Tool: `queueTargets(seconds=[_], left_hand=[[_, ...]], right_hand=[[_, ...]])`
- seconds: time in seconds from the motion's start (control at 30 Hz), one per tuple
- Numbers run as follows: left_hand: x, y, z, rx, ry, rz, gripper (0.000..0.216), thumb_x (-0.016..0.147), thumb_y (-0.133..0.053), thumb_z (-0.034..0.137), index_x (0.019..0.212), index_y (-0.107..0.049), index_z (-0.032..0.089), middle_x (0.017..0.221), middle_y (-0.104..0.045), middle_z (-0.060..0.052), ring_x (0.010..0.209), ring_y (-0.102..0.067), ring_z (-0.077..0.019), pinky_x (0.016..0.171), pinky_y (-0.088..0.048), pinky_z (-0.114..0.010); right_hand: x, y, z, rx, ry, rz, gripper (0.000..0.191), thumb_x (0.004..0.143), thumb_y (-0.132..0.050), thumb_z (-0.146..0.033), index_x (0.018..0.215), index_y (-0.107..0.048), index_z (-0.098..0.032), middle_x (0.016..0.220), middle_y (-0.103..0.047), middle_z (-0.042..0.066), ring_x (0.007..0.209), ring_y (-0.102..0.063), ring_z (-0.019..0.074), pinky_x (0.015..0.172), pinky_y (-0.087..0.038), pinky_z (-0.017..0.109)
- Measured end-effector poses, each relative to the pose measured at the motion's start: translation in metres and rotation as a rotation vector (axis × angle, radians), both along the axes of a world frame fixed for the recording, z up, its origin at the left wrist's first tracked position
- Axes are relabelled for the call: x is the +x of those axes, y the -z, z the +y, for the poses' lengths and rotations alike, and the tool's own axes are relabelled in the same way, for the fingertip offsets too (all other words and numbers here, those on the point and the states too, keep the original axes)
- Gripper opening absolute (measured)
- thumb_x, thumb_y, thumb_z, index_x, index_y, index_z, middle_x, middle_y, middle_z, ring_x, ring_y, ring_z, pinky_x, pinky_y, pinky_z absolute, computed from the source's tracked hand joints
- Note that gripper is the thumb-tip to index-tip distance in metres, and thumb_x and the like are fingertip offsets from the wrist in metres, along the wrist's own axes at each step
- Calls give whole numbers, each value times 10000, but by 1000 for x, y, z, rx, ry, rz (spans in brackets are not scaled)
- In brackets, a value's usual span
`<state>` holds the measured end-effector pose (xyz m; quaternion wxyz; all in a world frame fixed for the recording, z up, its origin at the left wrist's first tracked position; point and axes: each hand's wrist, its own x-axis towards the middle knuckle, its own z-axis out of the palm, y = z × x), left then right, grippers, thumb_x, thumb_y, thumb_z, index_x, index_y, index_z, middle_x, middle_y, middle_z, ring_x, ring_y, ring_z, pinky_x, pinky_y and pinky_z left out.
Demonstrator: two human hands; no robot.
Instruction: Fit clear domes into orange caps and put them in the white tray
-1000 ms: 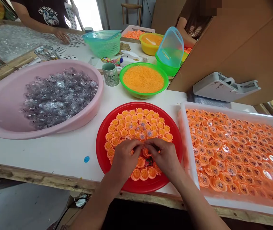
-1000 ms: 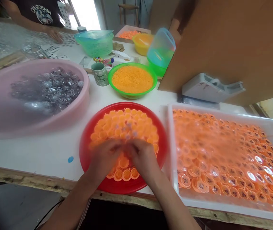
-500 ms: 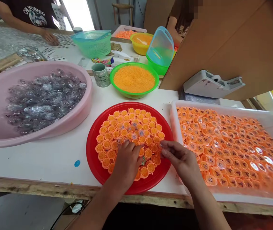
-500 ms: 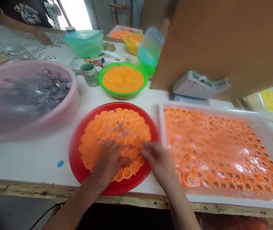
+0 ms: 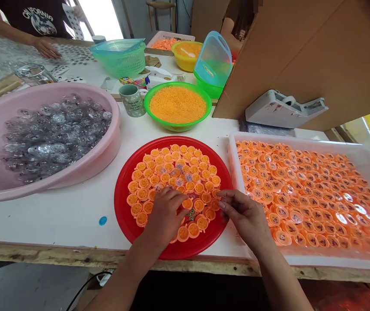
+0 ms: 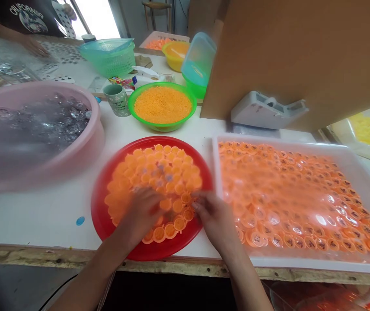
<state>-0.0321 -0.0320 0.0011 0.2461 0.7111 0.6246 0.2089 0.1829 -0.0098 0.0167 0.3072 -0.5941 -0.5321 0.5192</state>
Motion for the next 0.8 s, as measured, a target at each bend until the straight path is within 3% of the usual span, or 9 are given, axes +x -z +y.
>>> queueTargets(seconds=[0.1,0.2,0.3,0.4,0.5,0.6,0.8], left_hand=[[4,2,0,6,17,28,222,848,-548,50,997,-682,146,952,-648,-92,988,-531,-282,871,-450,-481],[4,-6,-5,7,37,33,234,869,-519,55,1038,-659,137,1000,-623,-100,1019,-506,-280,913,-426,-504],[4,-16,-17,-26,139,32,126,836,-601,96,916,-668,166,997,-593,-78,1004,-502,-264,899,-433,-472],[12,-16,-29,-52,219,49,228,769,-682,118,975,-667,214,1031,-576,-65,1025,-498,-270,887,-435,-453],[21,-10,-36,-58,209,52,310,771,-646,87,1042,-646,238,1048,-575,-60,1038,-504,-268,878,-438,-440],[24,-10,-38,-50,193,10,254,775,-613,62,968,-647,224,1025,-595,-60,1024,-527,-262,862,-455,-424],[23,-31,-36,-89,93,-208,271,743,-632,70,960,-599,229,997,-641,-34,982,-602,-222,900,-496,-396]], right_hand=[[0,-1,-3,-14,-27,12,299,820,-627,-414,1024,-645,-196,765,-636,25,639,-593,178,595,-511,333],[2,-2,-7,-18,-49,-15,314,834,-602,-412,1059,-635,-195,756,-632,25,644,-590,179,605,-511,337],[2,-2,-9,-11,-85,-56,292,837,-592,-399,1038,-653,-194,801,-655,44,659,-601,182,615,-517,340],[0,-2,-9,4,-116,-67,261,840,-592,-380,1014,-667,-200,832,-675,51,648,-605,173,617,-523,335],[0,-2,-11,15,-112,-51,248,838,-600,-368,1010,-671,-205,853,-682,49,645,-607,166,620,-527,330],[3,-2,-14,13,-81,-14,262,832,-613,-352,1045,-660,-207,812,-669,34,652,-608,166,616,-525,319],[8,-5,-21,-44,-50,97,189,800,-681,-340,937,-671,-211,831,-685,25,701,-620,156,621,-513,273]])
